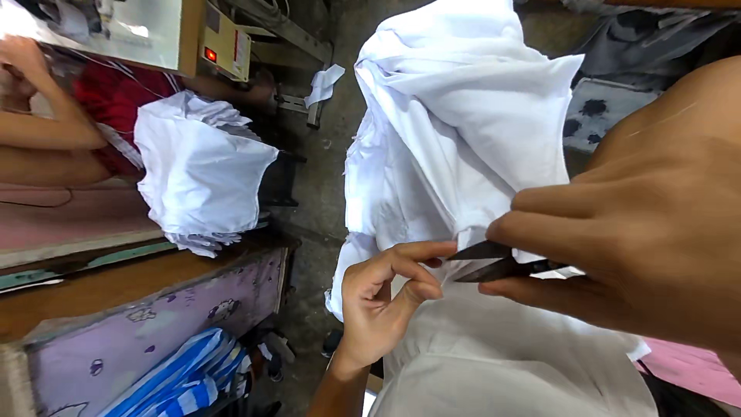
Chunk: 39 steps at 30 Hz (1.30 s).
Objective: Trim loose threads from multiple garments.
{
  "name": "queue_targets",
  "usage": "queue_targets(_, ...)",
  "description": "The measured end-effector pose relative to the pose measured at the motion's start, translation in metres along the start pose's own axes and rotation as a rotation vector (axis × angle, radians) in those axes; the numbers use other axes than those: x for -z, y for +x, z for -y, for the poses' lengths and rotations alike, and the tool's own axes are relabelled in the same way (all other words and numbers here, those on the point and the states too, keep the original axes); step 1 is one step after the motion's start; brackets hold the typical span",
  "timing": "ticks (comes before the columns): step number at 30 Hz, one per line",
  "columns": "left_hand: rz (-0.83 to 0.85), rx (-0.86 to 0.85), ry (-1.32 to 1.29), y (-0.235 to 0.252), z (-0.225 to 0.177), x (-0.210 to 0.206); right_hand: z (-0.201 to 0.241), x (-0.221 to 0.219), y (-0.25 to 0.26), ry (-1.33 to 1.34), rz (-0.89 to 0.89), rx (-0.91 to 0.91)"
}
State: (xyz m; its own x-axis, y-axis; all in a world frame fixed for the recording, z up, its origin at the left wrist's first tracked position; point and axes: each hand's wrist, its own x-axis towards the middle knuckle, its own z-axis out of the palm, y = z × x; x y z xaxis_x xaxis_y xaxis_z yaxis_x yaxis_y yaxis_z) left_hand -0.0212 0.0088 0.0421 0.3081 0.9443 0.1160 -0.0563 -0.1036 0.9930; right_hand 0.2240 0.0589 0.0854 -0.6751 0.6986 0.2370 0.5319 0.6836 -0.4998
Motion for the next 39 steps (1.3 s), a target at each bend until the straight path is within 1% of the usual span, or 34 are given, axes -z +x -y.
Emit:
queue_targets(3, 0.023, -0.024, 0.108, 0.002, -0.001, -0.002, 0.001, 0.001, 0.005, -0.026, 0.099, 0.04)
queue_targets(5, 0.036, -0.027, 0.141, 0.004, 0.0, -0.003, 0.001, 0.001, 0.01, -0.032, 0.132, 0.062)
queue_targets(8, 0.05, -0.033, 0.156, 0.006, 0.002, -0.001, -0.002, -0.001, 0.013, -0.025, 0.155, 0.073)
queue_targets(11, 0.058, -0.029, 0.159, 0.008, 0.005, 0.0, -0.004, -0.001, 0.018, -0.027, 0.216, 0.09)
queue_targets(16, 0.067, -0.011, 0.144, 0.008, 0.007, 0.0, -0.005, -0.002, 0.02, -0.012, 0.223, 0.078)
queue_targets(20, 0.079, 0.007, 0.107, 0.008, 0.009, -0.001, -0.01, -0.004, 0.02, -0.016, 0.231, 0.113)
queue_targets(22, 0.058, 0.028, 0.139, 0.007, 0.009, 0.006, -0.017, -0.009, 0.018, 0.016, 0.215, 0.107)
queue_targets(23, 0.014, 0.038, 0.206, 0.006, 0.009, 0.016, -0.022, -0.011, 0.016, 0.031, 0.212, 0.095)
queue_targets(24, -0.054, 0.045, 0.329, 0.004, 0.01, 0.032, -0.028, -0.012, 0.014, 0.044, 0.213, 0.076)
queue_targets(25, -0.143, 0.061, 0.525, 0.001, 0.011, 0.054, -0.036, -0.012, 0.011, 0.062, 0.21, 0.047)
queue_targets(26, -0.241, 0.103, 0.789, -0.003, 0.012, 0.079, -0.043, -0.012, 0.007, 0.077, 0.198, 0.01)
queue_targets(27, -0.341, 0.188, 1.071, -0.008, 0.013, 0.102, -0.05, -0.013, 0.004, 0.089, 0.182, -0.029)
queue_targets(28, -0.406, 0.304, 1.282, -0.013, 0.014, 0.121, -0.055, -0.013, 0.001, 0.097, 0.175, -0.07)
queue_targets(29, -0.422, 0.422, 1.392, -0.017, 0.014, 0.135, -0.06, -0.014, -0.002, 0.102, 0.164, -0.109)
queue_targets(30, -0.387, 0.513, 1.404, -0.022, 0.013, 0.144, -0.065, -0.016, -0.004, 0.101, 0.15, -0.141)
queue_targets(31, -0.338, 0.546, 1.363, -0.026, 0.012, 0.146, -0.068, -0.018, -0.007, 0.103, 0.142, -0.168)
queue_targets(33, -0.263, 0.469, 1.17, -0.03, 0.015, 0.13, -0.071, -0.024, -0.011, 0.107, 0.141, -0.204)
queue_targets(34, -0.222, 0.425, 0.956, -0.029, 0.017, 0.114, -0.07, -0.027, -0.012, 0.11, 0.135, -0.212)
queue_targets(36, -0.076, 0.381, 0.467, -0.022, 0.025, 0.079, -0.063, -0.034, -0.012, 0.147, 0.083, -0.222)
queue_targets(37, 0.0, 0.38, 0.311, -0.018, 0.029, 0.063, -0.058, -0.036, -0.012, 0.188, 0.048, -0.227)
queue_targets(38, 0.037, 0.381, 0.212, -0.014, 0.032, 0.049, -0.052, -0.038, -0.012, 0.239, 0.009, -0.226)
queue_targets(39, 0.025, 0.383, 0.14, -0.011, 0.032, 0.037, -0.046, -0.039, -0.013, 0.299, -0.032, -0.217)
